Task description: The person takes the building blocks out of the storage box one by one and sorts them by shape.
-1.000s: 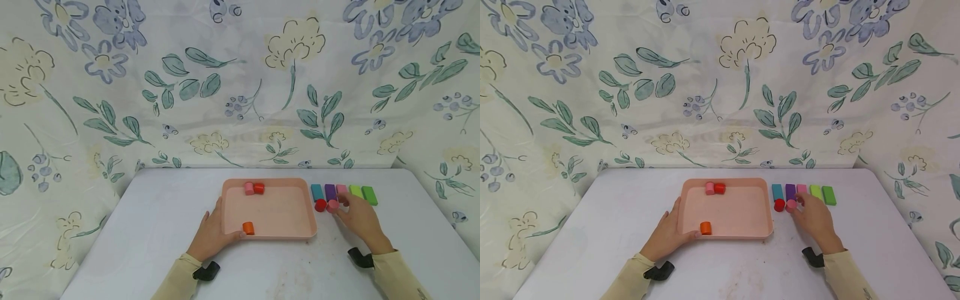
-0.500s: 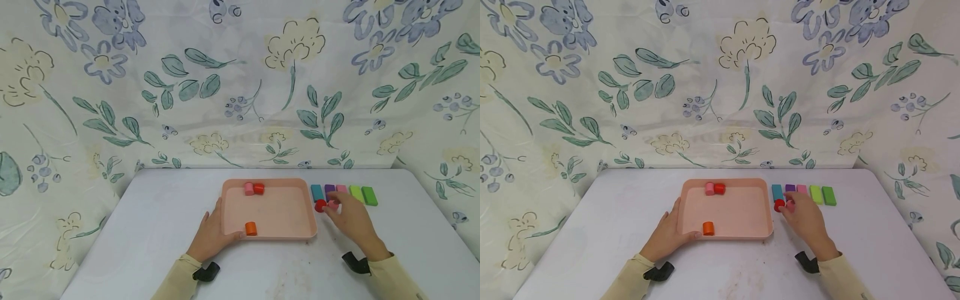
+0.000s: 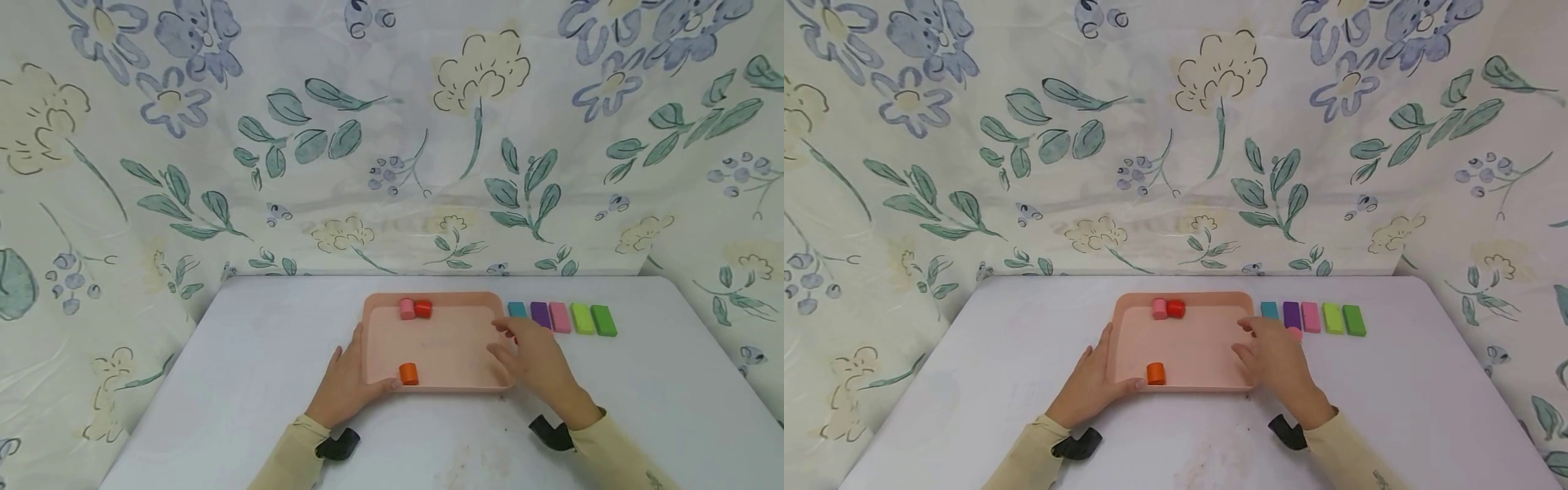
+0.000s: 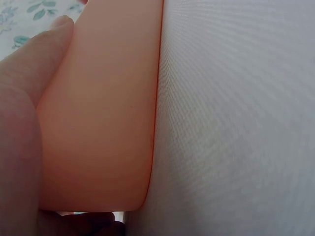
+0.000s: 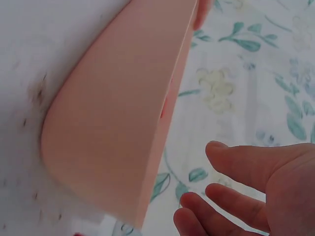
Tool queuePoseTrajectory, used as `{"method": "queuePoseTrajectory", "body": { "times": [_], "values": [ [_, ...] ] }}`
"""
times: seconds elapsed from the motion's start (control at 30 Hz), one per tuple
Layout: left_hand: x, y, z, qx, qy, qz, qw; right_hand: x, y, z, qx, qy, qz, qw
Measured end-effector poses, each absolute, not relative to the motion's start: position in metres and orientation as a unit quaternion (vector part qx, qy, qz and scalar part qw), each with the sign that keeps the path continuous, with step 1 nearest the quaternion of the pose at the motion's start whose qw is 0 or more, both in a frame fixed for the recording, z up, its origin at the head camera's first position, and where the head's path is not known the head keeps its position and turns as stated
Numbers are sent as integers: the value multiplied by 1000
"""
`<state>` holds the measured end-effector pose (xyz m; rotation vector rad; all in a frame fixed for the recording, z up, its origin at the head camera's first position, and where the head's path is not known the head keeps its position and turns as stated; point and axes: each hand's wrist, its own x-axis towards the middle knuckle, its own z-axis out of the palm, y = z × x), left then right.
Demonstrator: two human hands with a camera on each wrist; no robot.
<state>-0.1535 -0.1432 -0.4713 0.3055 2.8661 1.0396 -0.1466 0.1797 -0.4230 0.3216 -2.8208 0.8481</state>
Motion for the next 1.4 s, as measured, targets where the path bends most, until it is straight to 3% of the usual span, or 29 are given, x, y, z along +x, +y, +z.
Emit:
{"method": "queuePoseTrajectory", "body": {
  "times": [0.73,1.2,1.4],
  "values": [
    [-151,-145,-471,102,937,332,33,-149,109,-433,152,-948,279,37],
    [-151,-146,-472,108,940,321,34,-153,81,-438,168,-940,294,-32],
    [-152,-146,-473,101,938,330,43,-156,75,-442,185,-941,283,-34]
  ]
}}
